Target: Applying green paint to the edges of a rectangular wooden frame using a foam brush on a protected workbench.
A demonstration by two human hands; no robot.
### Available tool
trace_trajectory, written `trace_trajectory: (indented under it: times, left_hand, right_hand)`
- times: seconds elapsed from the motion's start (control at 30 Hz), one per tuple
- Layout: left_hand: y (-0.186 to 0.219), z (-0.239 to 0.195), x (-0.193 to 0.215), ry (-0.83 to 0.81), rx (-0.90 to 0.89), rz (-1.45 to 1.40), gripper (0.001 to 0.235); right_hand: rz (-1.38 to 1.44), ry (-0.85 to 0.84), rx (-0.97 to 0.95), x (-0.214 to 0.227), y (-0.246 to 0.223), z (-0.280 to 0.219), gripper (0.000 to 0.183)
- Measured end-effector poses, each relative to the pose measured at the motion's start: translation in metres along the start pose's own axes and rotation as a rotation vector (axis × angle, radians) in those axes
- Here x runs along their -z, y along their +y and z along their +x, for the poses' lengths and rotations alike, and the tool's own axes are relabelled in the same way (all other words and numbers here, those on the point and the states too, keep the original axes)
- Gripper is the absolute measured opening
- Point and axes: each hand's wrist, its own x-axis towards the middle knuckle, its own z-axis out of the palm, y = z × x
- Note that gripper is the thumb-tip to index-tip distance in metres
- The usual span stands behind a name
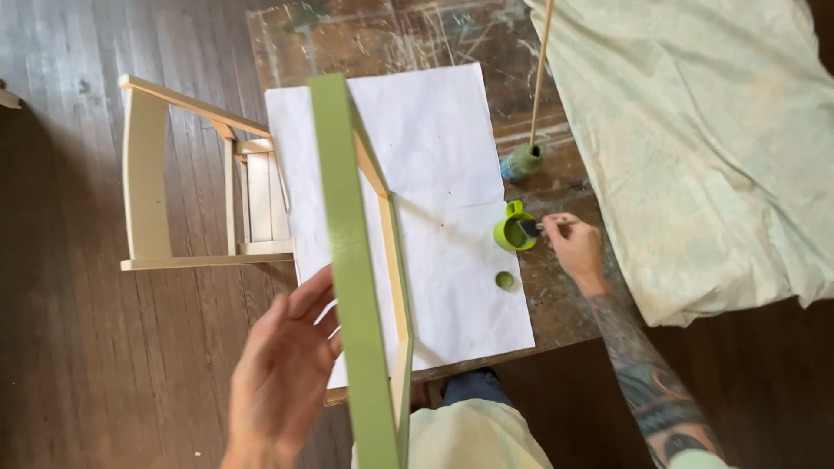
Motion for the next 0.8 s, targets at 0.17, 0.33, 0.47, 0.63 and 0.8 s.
trace_trajectory:
  times: [0.17, 0.33, 0.47, 0.63, 0.8]
  left_hand:
    - [-0.002, -0.008, 0.018, -0.181, -0.076, -0.006, 0.054]
    - [-0.003, -0.015, 0.023, -0.234, -0.059, 0.030, 0.057]
    - [-0.007, -0.021, 0.029, -0.289, -0.061, -0.006, 0.055]
    - [-0.017, -0.027, 0.039, -0.286, -0.100, 0.024, 0.054]
    - [-0.019, -0.035, 0.041, -0.247, -0.071, 0.099, 0.064]
  right_hand:
    - [-0.033, -0.037, -0.049, -0.056, 0.036, 0.017, 0.029]
    - [-0.123, -0.041, -0.069, -0.088, 0.049, 0.024, 0.031]
    - [-0.131, -0.062, -0.058, -0.087, 0.046, 0.024, 0.030]
    - [0.008, -0.068, -0.152, -0.061, 0.053, 0.015, 0.026]
    - [0.816, 0.186, -0.700, -0.031, 0.053, -0.003, 0.025]
